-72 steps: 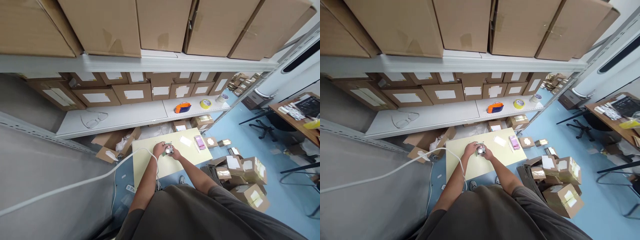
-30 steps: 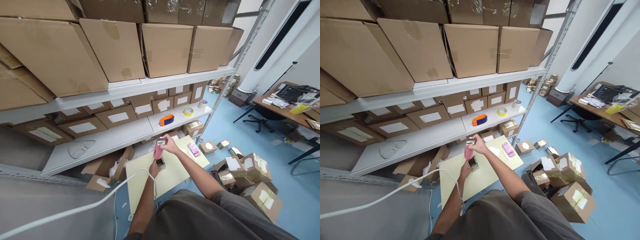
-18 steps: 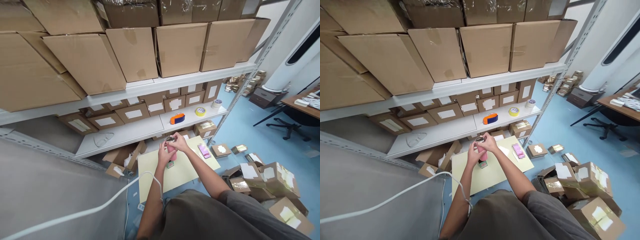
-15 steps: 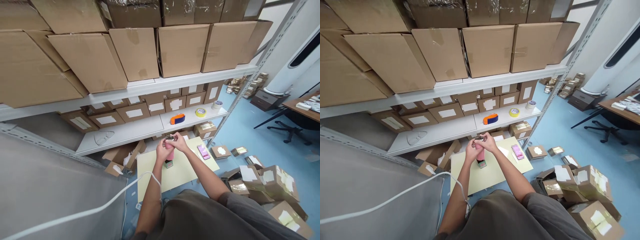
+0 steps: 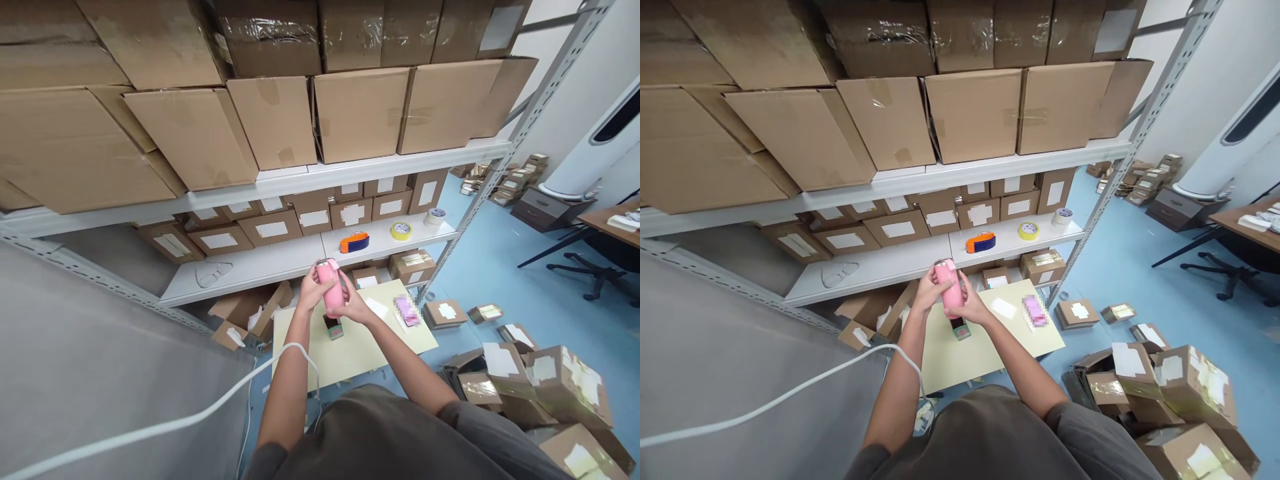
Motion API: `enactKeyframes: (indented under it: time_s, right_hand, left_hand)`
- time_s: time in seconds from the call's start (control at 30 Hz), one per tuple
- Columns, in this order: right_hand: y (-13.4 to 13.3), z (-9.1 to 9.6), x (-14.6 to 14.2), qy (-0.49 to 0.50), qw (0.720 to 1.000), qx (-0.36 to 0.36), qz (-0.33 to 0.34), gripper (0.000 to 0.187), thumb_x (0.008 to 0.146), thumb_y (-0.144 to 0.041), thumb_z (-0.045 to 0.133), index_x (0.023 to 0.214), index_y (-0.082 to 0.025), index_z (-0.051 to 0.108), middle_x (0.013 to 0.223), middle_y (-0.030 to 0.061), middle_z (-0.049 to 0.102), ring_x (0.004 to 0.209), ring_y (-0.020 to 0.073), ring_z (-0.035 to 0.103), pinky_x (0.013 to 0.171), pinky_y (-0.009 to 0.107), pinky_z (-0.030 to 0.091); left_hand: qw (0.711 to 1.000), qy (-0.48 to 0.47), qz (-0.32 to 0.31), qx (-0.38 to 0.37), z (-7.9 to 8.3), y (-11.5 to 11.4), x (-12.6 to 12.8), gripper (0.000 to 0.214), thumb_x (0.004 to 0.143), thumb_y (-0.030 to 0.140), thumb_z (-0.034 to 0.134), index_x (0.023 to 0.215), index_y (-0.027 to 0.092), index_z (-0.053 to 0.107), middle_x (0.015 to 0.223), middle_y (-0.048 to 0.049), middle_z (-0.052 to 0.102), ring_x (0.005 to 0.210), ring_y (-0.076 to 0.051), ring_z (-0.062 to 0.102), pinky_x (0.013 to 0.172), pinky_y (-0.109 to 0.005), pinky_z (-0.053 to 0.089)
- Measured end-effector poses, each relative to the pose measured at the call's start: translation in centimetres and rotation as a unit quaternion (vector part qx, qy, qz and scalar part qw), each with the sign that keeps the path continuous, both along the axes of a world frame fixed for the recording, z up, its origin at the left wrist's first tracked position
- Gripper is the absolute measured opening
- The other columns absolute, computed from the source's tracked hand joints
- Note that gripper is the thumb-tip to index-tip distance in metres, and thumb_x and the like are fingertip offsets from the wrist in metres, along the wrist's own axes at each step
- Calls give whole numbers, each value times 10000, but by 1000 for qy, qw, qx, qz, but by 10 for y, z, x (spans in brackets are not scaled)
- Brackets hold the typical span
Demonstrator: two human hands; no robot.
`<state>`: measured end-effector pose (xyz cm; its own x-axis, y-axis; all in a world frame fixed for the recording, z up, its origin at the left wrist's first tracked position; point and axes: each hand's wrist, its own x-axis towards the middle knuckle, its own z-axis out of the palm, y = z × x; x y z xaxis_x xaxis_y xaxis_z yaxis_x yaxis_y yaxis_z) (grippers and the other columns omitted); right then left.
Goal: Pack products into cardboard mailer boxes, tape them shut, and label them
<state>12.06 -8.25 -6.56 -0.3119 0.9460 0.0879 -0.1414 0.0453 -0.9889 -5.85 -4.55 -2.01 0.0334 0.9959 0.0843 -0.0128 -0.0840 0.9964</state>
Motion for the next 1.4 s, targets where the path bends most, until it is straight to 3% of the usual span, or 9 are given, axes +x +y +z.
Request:
enactKeyframes:
  time_s: [0.1,0.23,0.4,0.57,0.73,0.87,0.97,1.13,1.4]
  right_hand:
    - [-1,2,3,30,999,-7,25,1281,680,-407,987,1750,-356,285,1322,89,733,1133,293,753,1016,505,633]
    - [-3,0,2,15,999,-12,-44,1430,599,-373,1041,1775,-340,228,1324,108,706,1114,295,745,988,489,643]
    - [-2,-2,0,50,998,-26,19,1424,637,-388,1012,1789,-385,175,1299,79,712,1078,266,749,963,467,648]
    - [-1,-1,-1,-34,997,11,-64,1422,627,-316,997,1794,-381,188,1178,43,709,1007,256,730,984,497,644]
    - [1,-1,-2,-22,1000,9,-18,1354,688,-334,928,1797,-372,151,1223,56,716,1074,278,750,973,480,644]
    - [4,-7,-2,-120,991,17,-63,1328,666,-324,932,1790,-322,223,1194,61,726,1010,273,748,961,463,644]
    - [3,-17,-7,-209,974,31,-79,1291,679,-357,942,1779,-332,268,1242,76,734,1037,288,746,991,465,636]
    - [5,-56,-15,-257,963,25,-73,1330,691,-393,959,1794,-362,217,1422,85,702,1213,309,725,1100,480,596]
    - [22,-168,13,-282,955,-89,5,1335,561,-225,963,1747,-279,353,1730,175,486,1570,391,499,1283,585,423]
  left_hand:
    - [1000,-20,-22,-8,1,4,3,1015,749,449,972,1644,233,548,1460,-145,734,1311,-316,716,1139,-448,599]
    - [1000,-8,4,-14,0,4,6,1219,672,408,1033,1722,252,435,1563,-165,660,1404,-328,664,1168,-435,574]
    - [998,-54,-14,-19,-5,2,4,1165,704,507,1003,1695,225,460,1437,-179,739,1283,-334,739,1141,-487,595]
    - [998,-59,10,-15,-8,0,7,1277,634,455,1049,1714,279,391,1430,-155,742,1251,-307,750,1097,-449,621]
    - [998,-63,3,-19,-6,0,2,1286,710,514,1004,1763,293,299,1421,-159,740,1199,-292,765,1063,-458,636]
    - [996,23,84,8,-4,7,-13,1156,678,460,1029,1685,282,490,1631,-168,594,1331,-303,697,1096,-425,616]
    - [989,110,96,16,-5,14,-23,862,650,379,1031,1440,196,738,1454,-152,731,1245,-307,734,1117,-439,603]
    - [983,171,72,8,-26,21,-27,688,649,253,958,1310,147,799,1280,-121,822,1164,-301,774,1160,-468,570]
    - [984,135,99,-57,-96,2,-34,690,599,134,849,1280,184,753,1173,-73,817,1090,-240,764,984,-354,628]
